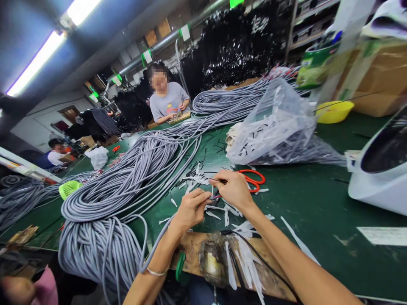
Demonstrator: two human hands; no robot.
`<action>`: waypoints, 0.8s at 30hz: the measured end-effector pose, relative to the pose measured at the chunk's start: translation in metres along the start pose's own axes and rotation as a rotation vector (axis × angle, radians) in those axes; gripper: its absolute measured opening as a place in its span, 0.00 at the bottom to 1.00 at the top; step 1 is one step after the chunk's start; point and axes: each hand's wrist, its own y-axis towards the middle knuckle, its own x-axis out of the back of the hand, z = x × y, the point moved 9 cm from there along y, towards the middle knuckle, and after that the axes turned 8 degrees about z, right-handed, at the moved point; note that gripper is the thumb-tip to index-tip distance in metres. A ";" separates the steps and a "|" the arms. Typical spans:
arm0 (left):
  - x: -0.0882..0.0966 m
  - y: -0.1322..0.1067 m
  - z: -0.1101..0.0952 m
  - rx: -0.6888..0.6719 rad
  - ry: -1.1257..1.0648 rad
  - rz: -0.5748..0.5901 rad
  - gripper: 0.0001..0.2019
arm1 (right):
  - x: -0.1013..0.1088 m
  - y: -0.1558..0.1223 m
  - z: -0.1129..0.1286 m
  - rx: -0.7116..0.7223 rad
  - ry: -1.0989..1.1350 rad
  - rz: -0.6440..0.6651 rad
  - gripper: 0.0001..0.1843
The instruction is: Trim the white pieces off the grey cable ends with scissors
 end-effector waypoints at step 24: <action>0.025 -0.007 0.044 0.281 -0.743 -0.243 0.20 | -0.057 -0.009 -0.011 0.302 -0.454 0.305 0.13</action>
